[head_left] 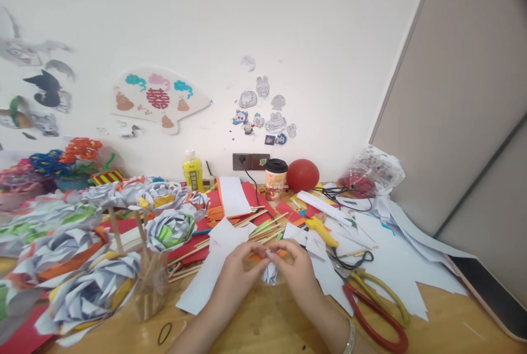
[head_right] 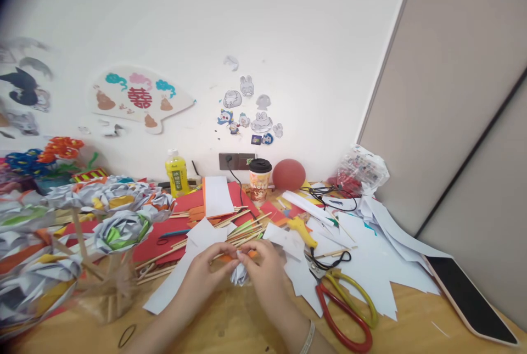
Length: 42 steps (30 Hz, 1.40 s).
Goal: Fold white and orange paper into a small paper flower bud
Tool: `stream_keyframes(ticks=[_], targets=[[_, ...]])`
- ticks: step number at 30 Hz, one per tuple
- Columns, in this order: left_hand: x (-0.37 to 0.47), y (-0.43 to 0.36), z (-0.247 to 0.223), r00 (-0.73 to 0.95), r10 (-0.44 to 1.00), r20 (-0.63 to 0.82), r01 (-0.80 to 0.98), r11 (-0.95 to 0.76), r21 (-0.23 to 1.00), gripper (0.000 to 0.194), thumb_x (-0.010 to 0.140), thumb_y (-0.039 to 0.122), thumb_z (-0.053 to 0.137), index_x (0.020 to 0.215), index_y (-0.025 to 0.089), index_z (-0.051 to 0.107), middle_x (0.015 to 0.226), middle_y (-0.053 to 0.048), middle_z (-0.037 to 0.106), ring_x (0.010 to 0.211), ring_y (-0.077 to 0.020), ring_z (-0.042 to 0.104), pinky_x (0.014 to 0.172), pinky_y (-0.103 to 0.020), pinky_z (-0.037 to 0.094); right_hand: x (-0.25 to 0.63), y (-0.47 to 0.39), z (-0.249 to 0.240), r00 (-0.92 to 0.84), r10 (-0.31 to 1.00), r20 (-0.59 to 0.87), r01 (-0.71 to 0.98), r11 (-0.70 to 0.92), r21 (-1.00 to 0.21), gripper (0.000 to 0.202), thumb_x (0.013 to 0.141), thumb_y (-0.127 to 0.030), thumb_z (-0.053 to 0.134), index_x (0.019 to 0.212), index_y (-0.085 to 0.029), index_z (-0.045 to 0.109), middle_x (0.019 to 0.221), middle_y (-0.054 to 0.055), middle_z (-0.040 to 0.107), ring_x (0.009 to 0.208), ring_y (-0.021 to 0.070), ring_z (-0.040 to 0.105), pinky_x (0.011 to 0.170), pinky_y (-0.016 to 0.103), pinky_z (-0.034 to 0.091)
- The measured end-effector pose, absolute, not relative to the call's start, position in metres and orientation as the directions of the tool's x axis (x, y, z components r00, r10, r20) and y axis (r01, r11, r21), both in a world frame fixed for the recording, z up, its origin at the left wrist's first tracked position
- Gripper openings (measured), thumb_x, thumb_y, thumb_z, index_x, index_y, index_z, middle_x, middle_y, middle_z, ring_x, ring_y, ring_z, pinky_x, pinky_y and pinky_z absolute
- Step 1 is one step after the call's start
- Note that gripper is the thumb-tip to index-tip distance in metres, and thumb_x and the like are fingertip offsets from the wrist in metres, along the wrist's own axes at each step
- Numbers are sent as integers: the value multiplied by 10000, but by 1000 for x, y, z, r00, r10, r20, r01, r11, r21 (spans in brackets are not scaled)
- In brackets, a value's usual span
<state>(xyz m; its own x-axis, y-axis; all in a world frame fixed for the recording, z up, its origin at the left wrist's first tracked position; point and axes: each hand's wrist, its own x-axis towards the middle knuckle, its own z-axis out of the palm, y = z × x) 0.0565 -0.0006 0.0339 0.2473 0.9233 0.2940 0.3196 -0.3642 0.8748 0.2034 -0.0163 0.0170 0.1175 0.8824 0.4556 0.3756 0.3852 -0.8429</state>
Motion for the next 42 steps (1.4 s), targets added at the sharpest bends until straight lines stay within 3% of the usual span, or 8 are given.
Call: stream_keyframes(ticks=[4,8,12,15,27,31,36,42], targets=[[55,3,32,269,926,266,286,-340,896,224,694,354,602,835,181,614,741,-33,630,751,-202,579,716,-305,446,205,-13,15,10,942,336,263,321,-910,121,737,-259,610,822,-178,641,840,47,667,797,197,607,721,303,487],[53,10,23,296,938,182,219,-252,943,259,704,420,576,709,161,576,648,-15,589,627,-167,545,592,-263,428,206,-15,15,-47,942,333,216,335,-917,136,790,-293,558,827,-173,609,776,26,648,686,159,603,613,260,492],[51,14,19,317,936,155,138,-207,968,298,707,460,560,691,164,523,579,26,520,548,-128,486,528,-225,387,207,-21,23,-175,788,590,413,603,-683,178,844,-281,491,796,-195,640,816,40,637,787,165,573,727,300,463],[52,12,23,284,939,193,143,-241,960,295,711,454,553,669,164,519,570,38,488,541,-115,447,516,-212,361,208,-23,29,-302,676,673,478,718,-506,177,853,-243,477,859,-225,653,848,43,645,832,177,551,761,334,444],[51,11,22,180,963,201,153,-229,961,287,719,433,537,621,167,499,538,48,454,503,-109,422,491,-211,348,209,-26,30,-416,578,702,448,802,-395,201,851,-184,472,958,-227,636,846,33,673,839,175,544,786,358,441],[52,9,27,244,944,224,161,-267,950,257,723,409,540,641,167,516,566,37,498,540,-120,462,531,-219,381,208,-23,26,-325,675,662,399,733,-551,191,855,-223,465,824,-206,652,791,40,657,780,171,563,758,338,449],[56,3,31,253,940,228,222,-286,932,204,729,366,526,714,167,569,689,-13,596,599,-145,526,547,-234,419,207,-16,19,-40,911,411,319,402,-858,130,775,-284,562,806,-180,634,803,41,648,769,177,587,684,277,467],[60,1,27,151,964,217,341,-257,904,162,693,333,556,705,174,581,738,-39,640,691,-190,591,599,-264,450,206,-10,11,24,961,275,228,263,-937,97,714,-266,598,733,-174,624,757,26,645,719,181,590,632,266,464]])
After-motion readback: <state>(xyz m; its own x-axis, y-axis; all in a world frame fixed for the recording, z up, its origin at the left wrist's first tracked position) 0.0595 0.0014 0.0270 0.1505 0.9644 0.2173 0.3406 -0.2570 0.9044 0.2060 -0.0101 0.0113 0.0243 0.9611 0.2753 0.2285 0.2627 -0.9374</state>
